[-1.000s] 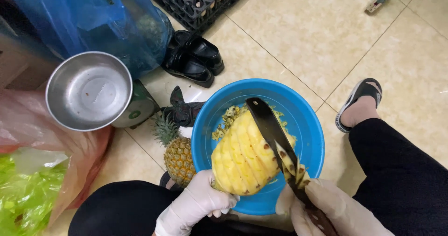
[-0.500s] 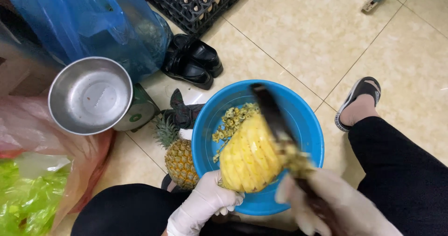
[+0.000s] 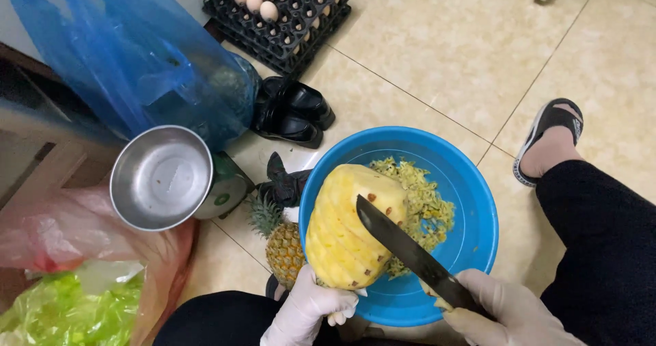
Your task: Removing the eyes from a peeled pineapple using a knife in a spiral pattern while sitting on the floor.
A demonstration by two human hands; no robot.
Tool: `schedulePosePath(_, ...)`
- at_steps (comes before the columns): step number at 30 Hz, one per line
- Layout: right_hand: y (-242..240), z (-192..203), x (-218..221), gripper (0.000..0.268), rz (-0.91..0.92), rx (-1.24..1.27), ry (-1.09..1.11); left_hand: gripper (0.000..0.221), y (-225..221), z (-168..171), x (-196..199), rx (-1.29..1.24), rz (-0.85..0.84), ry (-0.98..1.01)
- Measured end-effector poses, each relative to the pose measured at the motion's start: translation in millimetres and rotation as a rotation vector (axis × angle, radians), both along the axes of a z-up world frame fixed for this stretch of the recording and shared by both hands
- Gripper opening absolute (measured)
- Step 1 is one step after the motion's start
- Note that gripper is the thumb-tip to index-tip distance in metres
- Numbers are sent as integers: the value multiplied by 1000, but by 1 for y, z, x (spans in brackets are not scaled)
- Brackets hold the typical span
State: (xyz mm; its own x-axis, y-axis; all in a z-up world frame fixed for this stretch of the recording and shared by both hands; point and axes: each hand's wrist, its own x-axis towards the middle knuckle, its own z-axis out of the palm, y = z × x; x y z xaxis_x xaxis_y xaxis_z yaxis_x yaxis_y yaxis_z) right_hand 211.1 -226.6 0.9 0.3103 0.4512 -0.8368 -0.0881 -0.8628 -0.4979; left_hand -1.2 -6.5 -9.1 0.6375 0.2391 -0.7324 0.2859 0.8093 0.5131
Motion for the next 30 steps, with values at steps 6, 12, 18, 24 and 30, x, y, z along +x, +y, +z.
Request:
schedulePosePath(6,18,29,-2,21,95,-202,-21,34,2,5,0,-48,-15,37)
schedulePosePath(12,18,32,-1,21,152,-270,-39,34,3,-2,-5,-70,-15,10)
schedulePosePath(18,5,19,5,24,277,-285,-59,47,3,-2,-6,-63,-40,-13)
schedulePosePath(24,-11,9,9,27,330,-285,-40,49,3,-2,-6,-42,-77,-13)
schedulePosePath(30,-26,-6,5,33,414,-273,-42,26,5,-34,-13,139,-218,112)
